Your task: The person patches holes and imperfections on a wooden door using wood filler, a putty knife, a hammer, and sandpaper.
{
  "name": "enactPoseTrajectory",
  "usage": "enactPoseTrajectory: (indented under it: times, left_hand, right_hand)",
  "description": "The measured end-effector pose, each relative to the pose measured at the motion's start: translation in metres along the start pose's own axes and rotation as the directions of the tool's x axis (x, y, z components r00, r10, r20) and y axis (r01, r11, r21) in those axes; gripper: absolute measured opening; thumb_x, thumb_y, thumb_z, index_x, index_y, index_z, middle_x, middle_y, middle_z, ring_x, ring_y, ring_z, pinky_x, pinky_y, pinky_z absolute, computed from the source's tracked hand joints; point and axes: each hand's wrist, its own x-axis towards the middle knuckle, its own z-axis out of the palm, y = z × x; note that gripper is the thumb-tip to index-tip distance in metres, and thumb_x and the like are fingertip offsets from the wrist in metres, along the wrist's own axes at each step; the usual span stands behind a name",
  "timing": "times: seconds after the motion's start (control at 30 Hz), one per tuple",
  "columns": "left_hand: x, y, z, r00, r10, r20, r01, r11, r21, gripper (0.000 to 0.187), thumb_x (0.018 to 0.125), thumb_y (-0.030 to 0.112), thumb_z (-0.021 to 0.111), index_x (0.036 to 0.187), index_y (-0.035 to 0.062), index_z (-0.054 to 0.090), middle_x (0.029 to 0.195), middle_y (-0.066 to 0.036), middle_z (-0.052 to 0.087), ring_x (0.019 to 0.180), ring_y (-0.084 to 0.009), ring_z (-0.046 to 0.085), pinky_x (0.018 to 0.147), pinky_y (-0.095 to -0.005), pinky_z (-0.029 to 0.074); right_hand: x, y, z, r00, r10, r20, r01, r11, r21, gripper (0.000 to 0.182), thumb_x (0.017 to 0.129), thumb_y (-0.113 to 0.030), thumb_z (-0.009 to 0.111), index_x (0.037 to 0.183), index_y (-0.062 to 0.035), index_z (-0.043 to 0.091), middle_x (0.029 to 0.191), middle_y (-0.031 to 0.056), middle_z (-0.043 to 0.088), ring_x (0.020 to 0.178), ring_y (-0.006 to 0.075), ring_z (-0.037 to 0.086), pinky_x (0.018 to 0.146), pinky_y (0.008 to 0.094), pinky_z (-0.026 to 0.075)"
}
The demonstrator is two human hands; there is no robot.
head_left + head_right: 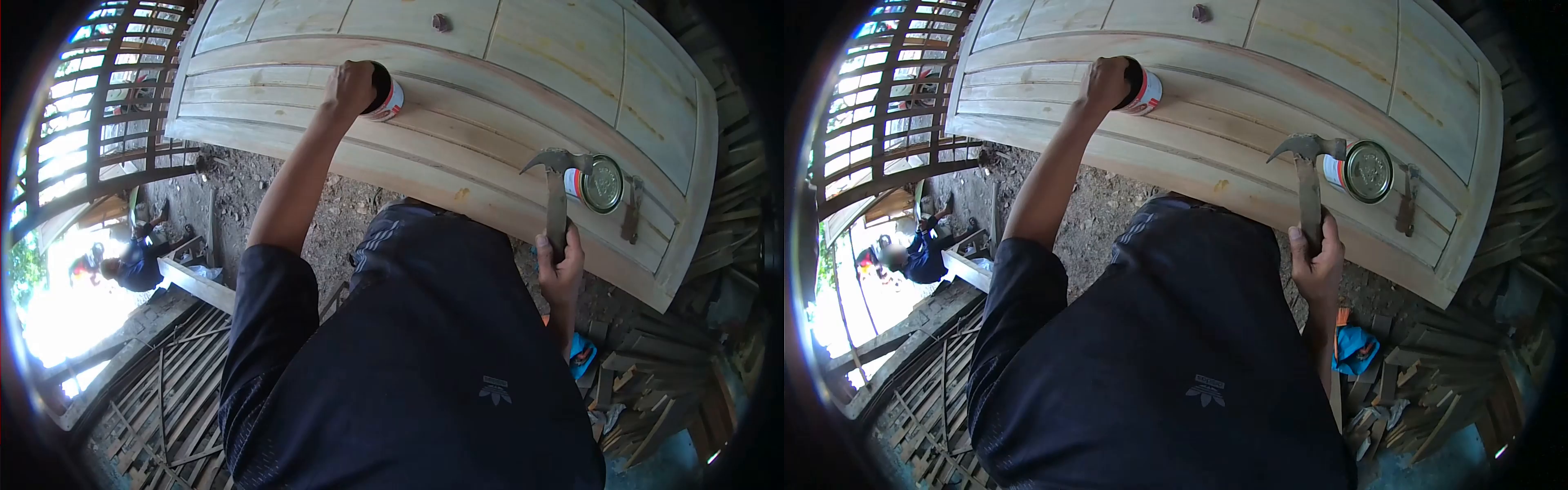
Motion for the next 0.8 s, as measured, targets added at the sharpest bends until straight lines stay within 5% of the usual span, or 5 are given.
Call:
enactPoseTrajectory:
  times: [0.17,0.27,0.33,0.47,0.8]
  left_hand:
    - [-0.015,-0.009,-0.008,0.996,-0.010,-0.089,-0.006,0.984,-0.180,0.013,0.082,0.008,0.068,0.092,0.0016,0.074,0.085,-0.025,0.073,0.085,-0.0388,0.074,0.079,-0.0465,0.059]
    - [-0.034,-0.003,-0.031,0.979,-0.204,-0.020,0.143,0.749,-0.647,0.016,0.093,0.013,0.069,0.103,0.0016,0.074,0.089,-0.017,0.076,0.084,-0.0261,0.075,0.079,-0.0367,0.061]
    - [-0.046,-0.001,-0.040,0.915,-0.283,0.288,0.323,0.083,-0.943,0.023,0.102,0.019,0.067,0.116,0.0014,0.070,0.101,-0.009,0.075,0.092,-0.0142,0.072,0.083,-0.0282,0.060]
    - [-0.065,0.003,-0.057,0.938,-0.200,0.283,0.281,-0.041,-0.959,0.029,0.105,0.022,0.063,0.125,0.0013,0.065,0.111,-0.008,0.073,0.100,-0.0137,0.070,0.089,-0.0282,0.059]
    - [-0.089,0.003,-0.055,0.961,-0.185,0.206,0.183,-0.133,-0.974,0.026,0.105,0.025,0.063,0.125,0.0089,0.065,0.120,-0.006,0.072,0.108,-0.0143,0.069,0.096,-0.0329,0.058]
  right_hand:
    - [0.001,-0.002,-0.001,1.000,-0.009,0.001,0.009,1.000,-0.017,0.031,0.098,-0.016,0.065,0.121,0.0032,0.058,0.087,0.0087,0.064,0.080,0.0150,0.061,0.076,0.0318,0.050]
    - [0.003,0.004,-0.001,0.999,-0.038,-0.021,0.037,0.998,-0.051,0.031,0.099,-0.018,0.064,0.120,0.0040,0.057,0.087,0.0095,0.063,0.080,0.0160,0.059,0.075,0.0316,0.049]
    - [0.005,0.002,-0.001,1.000,-0.017,0.002,0.017,0.999,-0.029,0.032,0.099,-0.019,0.064,0.120,0.0044,0.057,0.087,0.0097,0.062,0.079,0.0161,0.058,0.074,0.0315,0.049]
    - [0.016,0.010,0.006,0.996,-0.088,0.034,0.087,0.996,0.021,0.021,0.101,-0.015,0.063,0.115,-0.0011,0.056,0.083,-0.0025,0.052,0.071,0.0040,0.045,0.063,0.0229,0.039]
    - [0.163,-0.049,0.160,0.982,-0.162,0.093,0.165,0.986,-0.017,0.050,0.084,-0.043,0.085,0.096,-0.0013,0.061,0.074,0.0057,0.062,0.069,0.0153,0.061,0.065,0.0328,0.051]
